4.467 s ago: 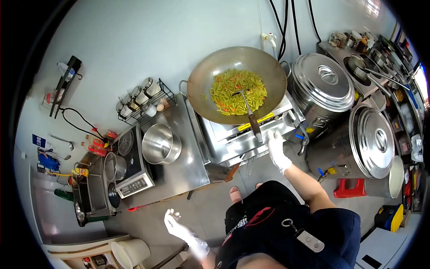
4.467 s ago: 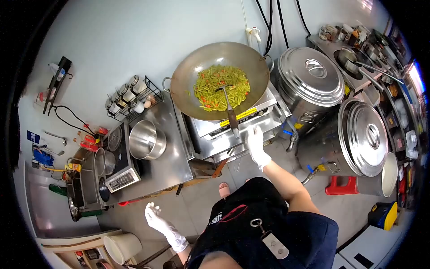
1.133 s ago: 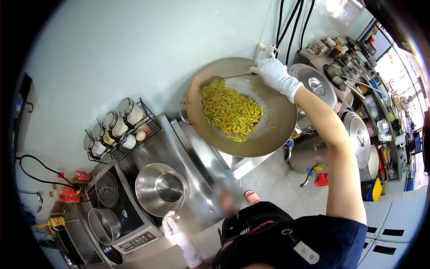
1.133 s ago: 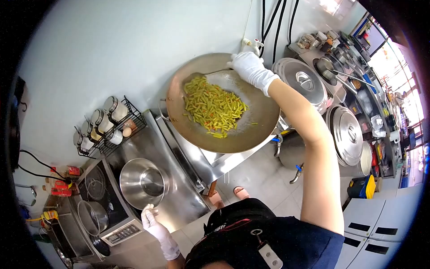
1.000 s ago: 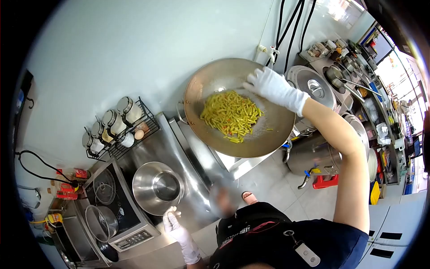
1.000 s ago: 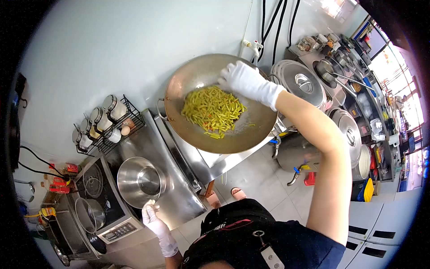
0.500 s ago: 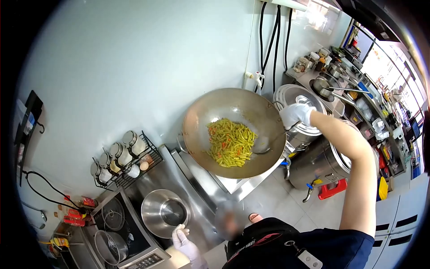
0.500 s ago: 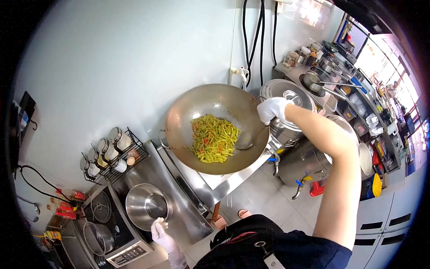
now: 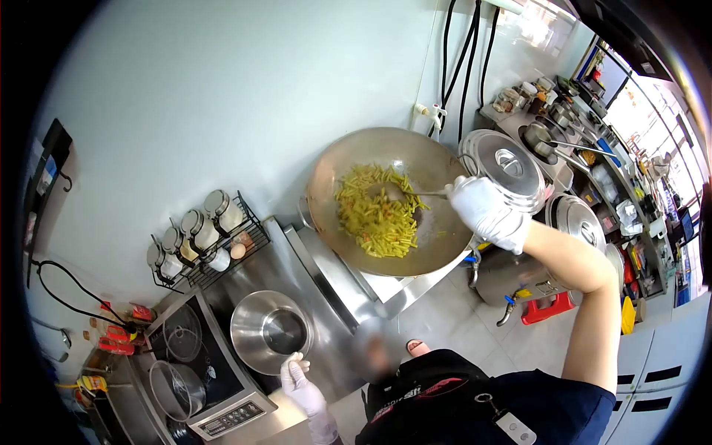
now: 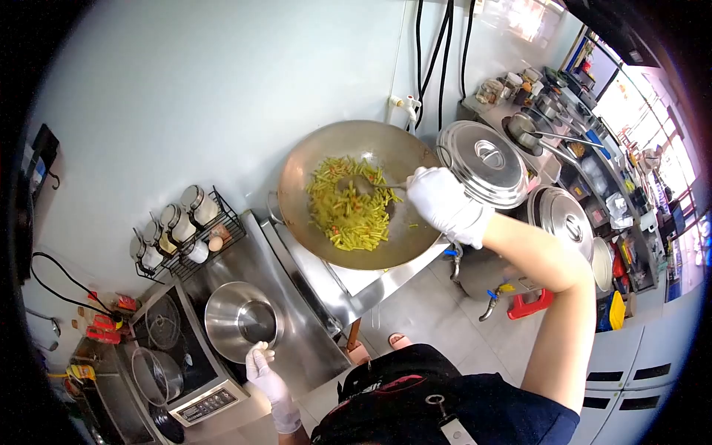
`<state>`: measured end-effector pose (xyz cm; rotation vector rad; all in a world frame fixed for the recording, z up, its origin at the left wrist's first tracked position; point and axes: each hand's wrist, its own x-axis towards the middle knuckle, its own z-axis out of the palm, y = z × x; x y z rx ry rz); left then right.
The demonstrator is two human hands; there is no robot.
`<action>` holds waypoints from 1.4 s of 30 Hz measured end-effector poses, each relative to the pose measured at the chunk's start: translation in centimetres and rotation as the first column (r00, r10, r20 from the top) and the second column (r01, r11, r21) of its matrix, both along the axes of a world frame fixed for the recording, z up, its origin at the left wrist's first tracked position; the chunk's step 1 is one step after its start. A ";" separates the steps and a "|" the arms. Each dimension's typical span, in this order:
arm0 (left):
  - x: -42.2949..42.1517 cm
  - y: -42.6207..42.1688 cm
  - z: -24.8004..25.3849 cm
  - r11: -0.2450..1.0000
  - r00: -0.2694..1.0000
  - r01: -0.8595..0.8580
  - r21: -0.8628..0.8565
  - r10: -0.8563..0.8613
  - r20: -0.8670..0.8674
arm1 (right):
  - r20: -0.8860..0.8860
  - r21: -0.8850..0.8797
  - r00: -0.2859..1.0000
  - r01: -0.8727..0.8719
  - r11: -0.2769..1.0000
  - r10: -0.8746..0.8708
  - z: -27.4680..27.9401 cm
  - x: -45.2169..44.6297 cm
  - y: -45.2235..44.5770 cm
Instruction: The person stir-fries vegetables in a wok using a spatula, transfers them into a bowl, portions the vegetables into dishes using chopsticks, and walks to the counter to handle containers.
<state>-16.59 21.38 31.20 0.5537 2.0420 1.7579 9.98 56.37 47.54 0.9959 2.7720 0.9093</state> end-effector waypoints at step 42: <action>-0.5 -1.4 -0.8 0.999 0.999 -0.046 0.011 0.047 -0.016 | -0.058 -0.389 0.888 0.401 0.830 -0.456 -4.9 -1.8 14.7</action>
